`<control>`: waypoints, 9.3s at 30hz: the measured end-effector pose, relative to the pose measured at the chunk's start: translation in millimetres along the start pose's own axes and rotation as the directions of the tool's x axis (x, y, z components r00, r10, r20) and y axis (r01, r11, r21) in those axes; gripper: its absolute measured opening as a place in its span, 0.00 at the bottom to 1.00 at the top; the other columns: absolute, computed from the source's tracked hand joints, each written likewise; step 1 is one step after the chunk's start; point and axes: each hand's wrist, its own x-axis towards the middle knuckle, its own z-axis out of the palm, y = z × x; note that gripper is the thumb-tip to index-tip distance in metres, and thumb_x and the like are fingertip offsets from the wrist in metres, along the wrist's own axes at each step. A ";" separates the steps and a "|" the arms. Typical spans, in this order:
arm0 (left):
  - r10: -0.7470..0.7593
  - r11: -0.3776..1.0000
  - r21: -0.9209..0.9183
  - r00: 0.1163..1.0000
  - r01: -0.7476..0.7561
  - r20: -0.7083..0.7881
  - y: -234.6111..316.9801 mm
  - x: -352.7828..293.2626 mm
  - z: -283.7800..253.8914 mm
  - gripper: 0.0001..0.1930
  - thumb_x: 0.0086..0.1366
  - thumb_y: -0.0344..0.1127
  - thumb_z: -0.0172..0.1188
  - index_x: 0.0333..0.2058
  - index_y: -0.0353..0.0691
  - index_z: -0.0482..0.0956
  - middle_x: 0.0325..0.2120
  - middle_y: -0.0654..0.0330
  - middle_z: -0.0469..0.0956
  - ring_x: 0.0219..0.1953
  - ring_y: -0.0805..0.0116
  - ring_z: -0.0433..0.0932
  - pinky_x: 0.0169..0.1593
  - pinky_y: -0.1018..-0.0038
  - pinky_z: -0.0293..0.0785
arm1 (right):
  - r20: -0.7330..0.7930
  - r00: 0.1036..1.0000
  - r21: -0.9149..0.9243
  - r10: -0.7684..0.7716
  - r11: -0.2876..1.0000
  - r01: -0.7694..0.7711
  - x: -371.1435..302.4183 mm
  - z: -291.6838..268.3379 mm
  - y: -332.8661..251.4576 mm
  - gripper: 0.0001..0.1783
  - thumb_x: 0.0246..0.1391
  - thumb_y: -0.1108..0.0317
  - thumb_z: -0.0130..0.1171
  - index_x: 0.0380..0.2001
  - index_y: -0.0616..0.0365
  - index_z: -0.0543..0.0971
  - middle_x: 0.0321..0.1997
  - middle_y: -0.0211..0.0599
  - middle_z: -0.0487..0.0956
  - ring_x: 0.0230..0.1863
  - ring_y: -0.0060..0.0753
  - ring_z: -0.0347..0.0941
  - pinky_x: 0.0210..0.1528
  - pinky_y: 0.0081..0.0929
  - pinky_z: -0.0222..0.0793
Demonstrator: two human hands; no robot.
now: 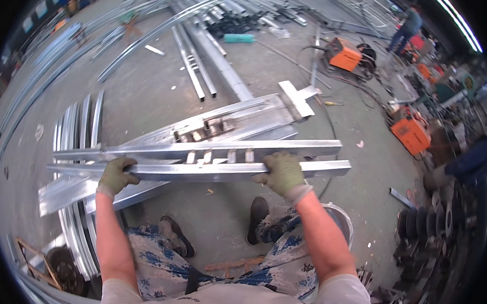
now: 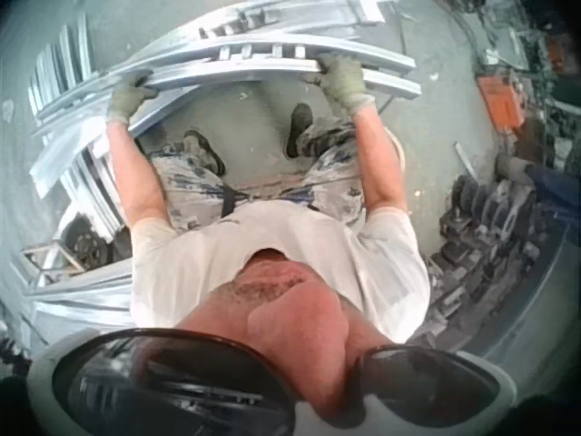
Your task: The person aligns small metal pieces onto a larger metal frame and uses a welding torch to secure them in place. The person then flips the frame and continues welding additional sections.
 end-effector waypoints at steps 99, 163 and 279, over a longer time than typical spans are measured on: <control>-0.403 0.694 -0.716 0.867 0.079 -0.294 47.1 -100.9 153.8 0.22 0.72 0.51 0.69 0.39 0.33 0.85 0.27 0.64 0.81 0.28 0.75 0.74 0.35 0.74 0.73 | 0.443 0.882 0.803 -0.160 0.508 -0.312 -99.4 106.0 -157.2 0.45 0.56 0.40 0.72 0.63 0.69 0.79 0.56 0.60 0.85 0.58 0.53 0.82 0.63 0.42 0.72; -0.625 -0.003 -0.929 0.725 0.371 0.291 151.8 -183.4 262.3 0.17 0.62 0.32 0.71 0.47 0.27 0.84 0.39 0.50 0.86 0.37 0.59 0.85 0.41 0.63 0.82 | 0.145 0.989 0.642 0.006 0.760 -0.099 -140.1 120.9 -126.5 0.57 0.50 0.61 0.74 0.78 0.69 0.56 0.70 0.65 0.70 0.67 0.59 0.74 0.67 0.41 0.72; -0.562 0.682 -0.604 0.824 0.413 -0.072 107.7 -211.5 234.5 0.26 0.67 0.40 0.69 0.57 0.30 0.77 0.44 0.52 0.86 0.44 0.61 0.84 0.50 0.67 0.79 | 0.510 0.709 0.530 0.487 0.472 -0.705 -238.5 402.0 124.1 0.22 0.71 0.61 0.58 0.62 0.60 0.78 0.55 0.47 0.86 0.57 0.44 0.82 0.60 0.35 0.76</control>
